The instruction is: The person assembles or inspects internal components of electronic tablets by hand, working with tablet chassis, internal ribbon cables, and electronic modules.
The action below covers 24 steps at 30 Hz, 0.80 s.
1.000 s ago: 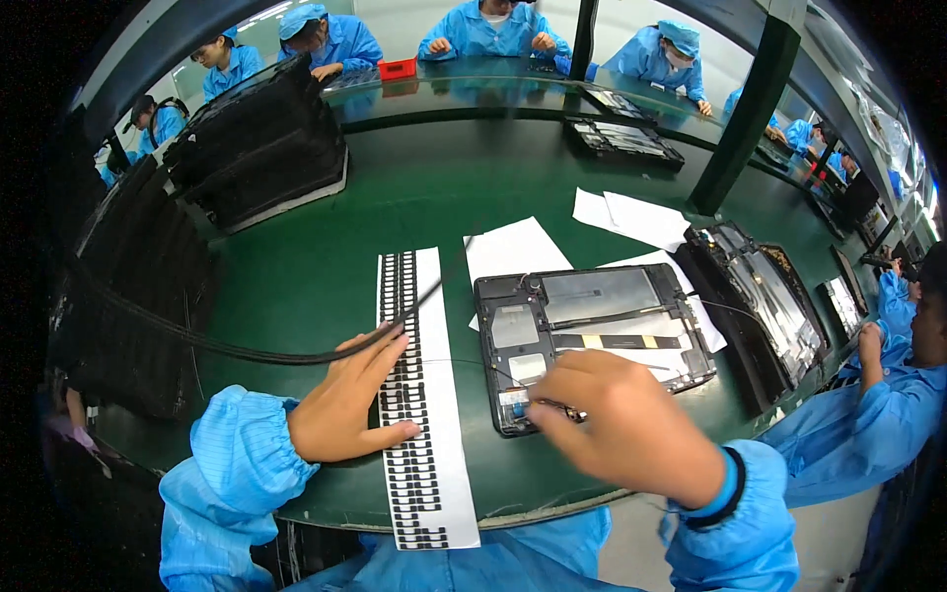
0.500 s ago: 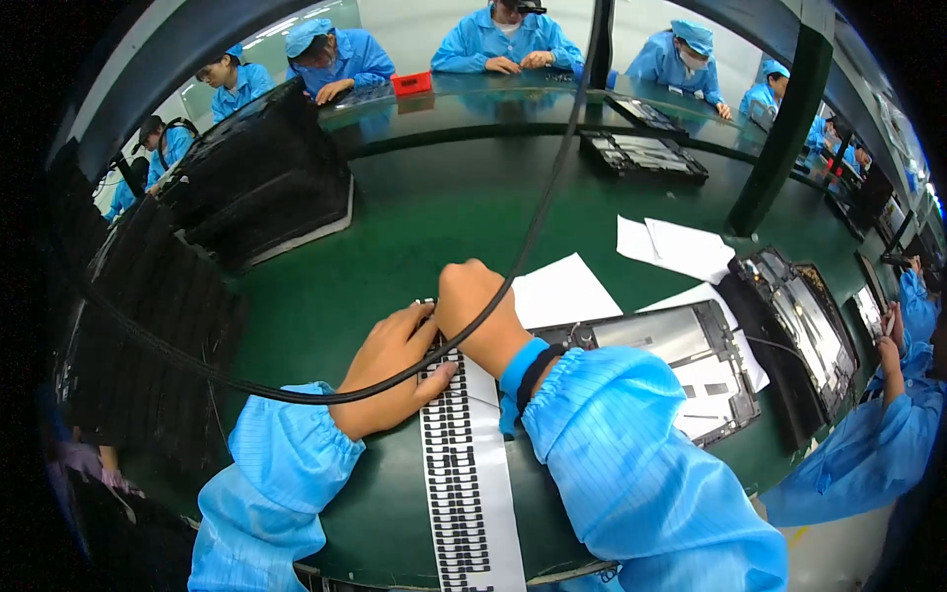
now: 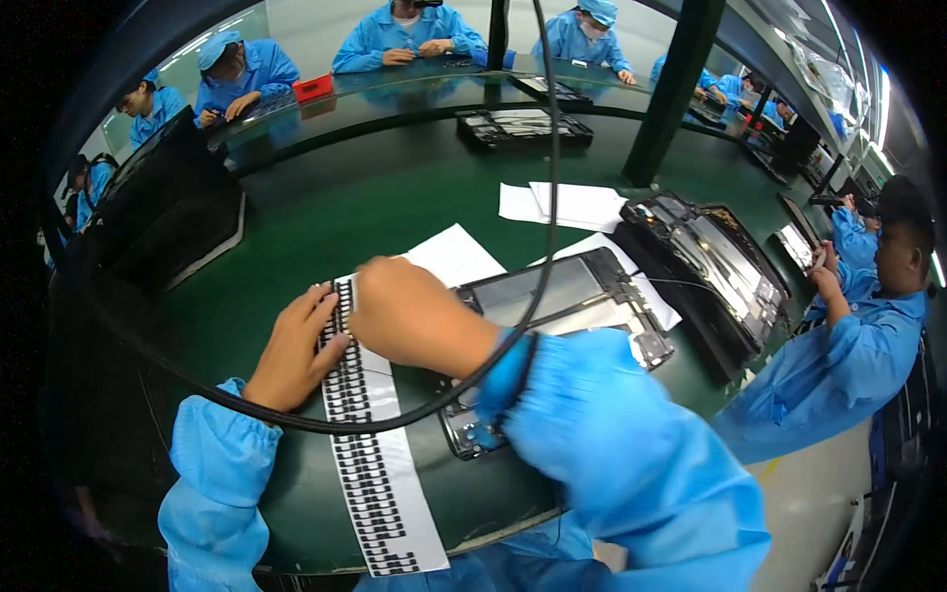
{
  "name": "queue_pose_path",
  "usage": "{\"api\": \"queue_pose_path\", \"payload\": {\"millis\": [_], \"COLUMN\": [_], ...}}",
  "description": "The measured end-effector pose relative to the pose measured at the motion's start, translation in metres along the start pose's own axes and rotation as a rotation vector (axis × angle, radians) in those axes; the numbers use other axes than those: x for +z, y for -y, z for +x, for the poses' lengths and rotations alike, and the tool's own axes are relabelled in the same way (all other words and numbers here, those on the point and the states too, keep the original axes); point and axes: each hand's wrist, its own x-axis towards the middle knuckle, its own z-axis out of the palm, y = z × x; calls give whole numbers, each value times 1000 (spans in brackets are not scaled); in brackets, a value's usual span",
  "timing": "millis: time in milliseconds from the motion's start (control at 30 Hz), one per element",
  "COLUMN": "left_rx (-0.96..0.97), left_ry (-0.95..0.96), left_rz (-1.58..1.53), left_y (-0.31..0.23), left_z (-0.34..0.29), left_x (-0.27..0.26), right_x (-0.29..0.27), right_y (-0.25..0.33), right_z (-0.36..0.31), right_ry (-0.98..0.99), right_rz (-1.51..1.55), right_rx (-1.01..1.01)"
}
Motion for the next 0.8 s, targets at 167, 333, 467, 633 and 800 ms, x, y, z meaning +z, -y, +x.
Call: {"api": "queue_pose_path", "payload": {"millis": [167, 333, 467, 633, 800], "left_rx": [106, 111, 139, 137, 452], "left_ry": [62, 352, 409, 442, 320], "left_rz": [-197, -342, -244, -135, -172], "left_y": [-36, -91, -91, -103, -131], "left_z": [-14, -9, -14, -9, 0], "left_x": [-19, -14, -15, -25, -11], "right_x": [-111, -131, -120, -123, -97], "right_y": [-32, -78, -56, -35, -3], "right_z": [-116, -195, -195, -199, -178], "right_ry": [-74, -336, -365, -468, -158], "right_rz": [398, 355, 471, 428, 582], "right_rx": [513, 680, 732, 725, 495]}}
